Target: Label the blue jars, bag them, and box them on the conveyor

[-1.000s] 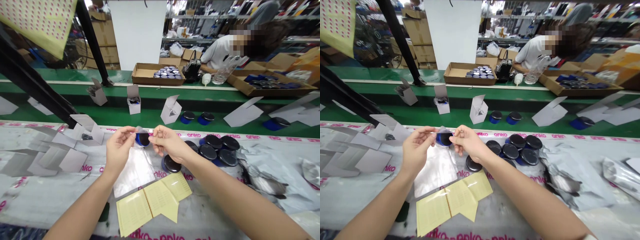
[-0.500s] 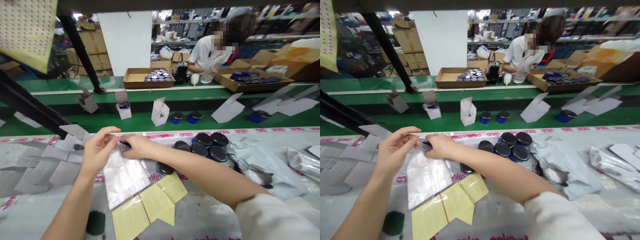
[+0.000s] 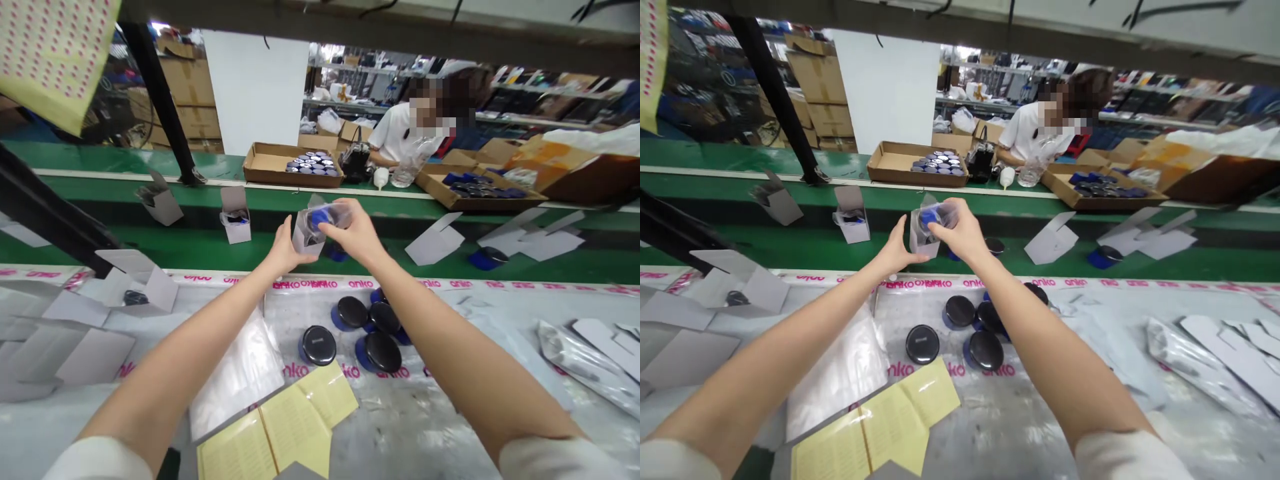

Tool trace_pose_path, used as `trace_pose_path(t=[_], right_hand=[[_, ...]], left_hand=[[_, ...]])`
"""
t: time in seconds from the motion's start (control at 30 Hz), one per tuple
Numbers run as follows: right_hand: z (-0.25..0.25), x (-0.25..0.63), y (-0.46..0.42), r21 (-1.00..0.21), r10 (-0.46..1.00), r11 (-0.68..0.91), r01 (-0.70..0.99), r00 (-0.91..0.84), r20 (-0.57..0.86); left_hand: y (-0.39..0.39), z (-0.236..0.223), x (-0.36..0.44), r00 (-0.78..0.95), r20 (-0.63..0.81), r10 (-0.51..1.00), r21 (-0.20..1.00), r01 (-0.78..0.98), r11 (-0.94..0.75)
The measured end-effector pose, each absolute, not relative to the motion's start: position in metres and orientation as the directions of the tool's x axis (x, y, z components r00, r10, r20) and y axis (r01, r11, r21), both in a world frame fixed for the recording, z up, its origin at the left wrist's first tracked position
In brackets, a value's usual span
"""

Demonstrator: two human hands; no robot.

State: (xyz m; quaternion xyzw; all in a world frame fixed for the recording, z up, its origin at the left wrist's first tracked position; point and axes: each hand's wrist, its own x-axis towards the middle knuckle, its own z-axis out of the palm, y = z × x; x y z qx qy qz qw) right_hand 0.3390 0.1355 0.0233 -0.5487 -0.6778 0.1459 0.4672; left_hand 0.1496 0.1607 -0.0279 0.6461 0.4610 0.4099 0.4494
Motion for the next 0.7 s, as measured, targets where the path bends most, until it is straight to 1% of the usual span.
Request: trace_pose_path(t=[0.1, 0.2, 0.27, 0.4, 0.53, 0.57, 0.63, 0.7], right_hand=[[0.010, 0.336, 0.139, -0.564, 0.892, 0.344, 0.751, -0.073, 0.445], [0.009, 0.329, 0.139, -0.403, 0.896, 0.376, 0.835, -0.215, 0.389], [0.012, 0.322, 0.140, -0.316, 0.891, 0.403, 0.859, -0.290, 0.348], [0.014, 0.306, 0.140, -0.201, 0.875, 0.446, 0.872, -0.378, 0.303], [0.008, 0.295, 0.144, 0.034, 0.822, 0.497, 0.867, -0.483, 0.302], [0.006, 0.292, 0.146, 0.072, 0.811, 0.509, 0.858, -0.506, 0.294], [0.000, 0.288, 0.150, 0.085, 0.795, 0.537, 0.839, -0.538, 0.281], [-0.006, 0.284, 0.153, 0.064, 0.785, 0.556, 0.829, -0.549, 0.286]], left_hand=[[0.181, -0.045, 0.170, 0.265, 0.087, 0.960, 0.973, 0.183, -0.139], [0.190, -0.053, 0.166, 0.282, 0.091, 0.955, 0.973, 0.178, -0.145], [0.194, -0.053, 0.158, 0.296, 0.092, 0.951, 0.973, 0.176, -0.149], [0.202, -0.043, 0.145, 0.334, 0.084, 0.939, 0.969, 0.194, -0.155], [0.208, -0.035, 0.138, 0.351, 0.069, 0.934, 0.966, 0.209, -0.150], [0.209, -0.034, 0.137, 0.353, 0.063, 0.934, 0.967, 0.209, -0.144], [0.211, -0.034, 0.135, 0.362, 0.061, 0.930, 0.969, 0.202, -0.143], [0.212, -0.036, 0.134, 0.383, 0.085, 0.920, 0.968, 0.187, -0.167]])
